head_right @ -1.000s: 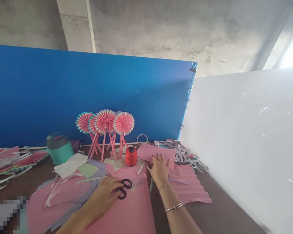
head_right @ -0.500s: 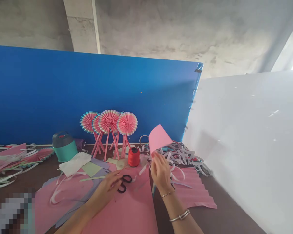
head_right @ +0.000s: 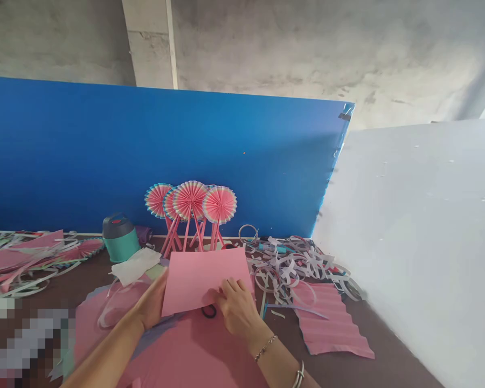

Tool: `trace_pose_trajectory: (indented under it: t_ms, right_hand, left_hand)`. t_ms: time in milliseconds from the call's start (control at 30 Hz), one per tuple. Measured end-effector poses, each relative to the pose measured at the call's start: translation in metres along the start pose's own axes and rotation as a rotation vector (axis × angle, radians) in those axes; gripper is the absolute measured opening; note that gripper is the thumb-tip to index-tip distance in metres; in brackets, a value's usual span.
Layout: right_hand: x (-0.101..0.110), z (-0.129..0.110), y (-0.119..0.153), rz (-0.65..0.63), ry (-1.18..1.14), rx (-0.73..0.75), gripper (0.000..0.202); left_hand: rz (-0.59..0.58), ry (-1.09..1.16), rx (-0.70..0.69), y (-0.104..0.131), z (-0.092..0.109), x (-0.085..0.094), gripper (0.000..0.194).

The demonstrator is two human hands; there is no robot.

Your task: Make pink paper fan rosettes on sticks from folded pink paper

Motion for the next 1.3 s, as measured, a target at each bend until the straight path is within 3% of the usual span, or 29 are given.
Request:
trace_pose_trajectory:
  t_ms: [167, 333, 400, 467, 567, 667, 767, 900, 1033, 1167, 1300]
  right_hand:
    - [0.007, 0.012, 0.002, -0.013, -0.099, -0.078, 0.034]
    - [0.027, 0.053, 0.014, 0.207, -0.169, -0.361, 0.037]
    - [0.026, 0.064, 0.018, 0.232, -0.169, -0.433, 0.031]
    - [0.020, 0.064, 0.016, 0.199, -0.181, -0.404, 0.025]
    - [0.006, 0.043, 0.009, 0.053, -0.240, -0.229, 0.021]
    - [-0.007, 0.016, 0.006, -0.127, -0.314, -0.066, 0.015]
    - [-0.008, 0.001, 0.008, -0.227, -0.394, -0.041, 0.018]
    - [-0.006, -0.016, 0.017, -0.353, -0.493, -0.036, 0.059]
    - [-0.015, -0.032, 0.028, -0.494, -0.466, 0.022, 0.068]
    - [-0.019, -0.032, 0.030, -0.514, -0.497, 0.037, 0.062]
    - [-0.020, -0.030, 0.027, -0.509, -0.538, 0.037, 0.059]
  left_hand:
    - [0.168, -0.020, -0.155, -0.006, 0.009, 0.016, 0.040]
    - [0.300, 0.059, -0.271, -0.005, 0.027, 0.029, 0.029]
    - [0.418, 0.055, -0.341, -0.001, 0.037, 0.042, 0.024]
    - [0.626, -0.032, -0.448, 0.009, 0.050, 0.062, 0.020]
    - [0.911, -0.199, -0.597, 0.030, 0.070, 0.087, 0.017]
    - [1.022, -0.333, -0.633, 0.042, 0.085, 0.100, 0.022]
    - [1.097, -0.488, -0.627, 0.057, 0.101, 0.105, 0.039]
    - [1.132, -0.787, -0.505, 0.064, 0.113, 0.103, 0.056]
    - [1.169, -1.159, -0.368, 0.062, 0.112, 0.094, 0.065]
    - [1.270, -1.409, -0.556, 0.066, 0.115, 0.065, 0.070]
    - [1.243, -1.502, -0.726, 0.066, 0.111, 0.036, 0.070]
Point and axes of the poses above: each hand's wrist, its own y-axis away from the middle knuckle, its own x-axis out of the back of the hand, z = x × y, the point moved 9 cm from there along -y, towards the middle knuckle, and after that the axes turned 9 degrees about y, right-handed, at the moved point
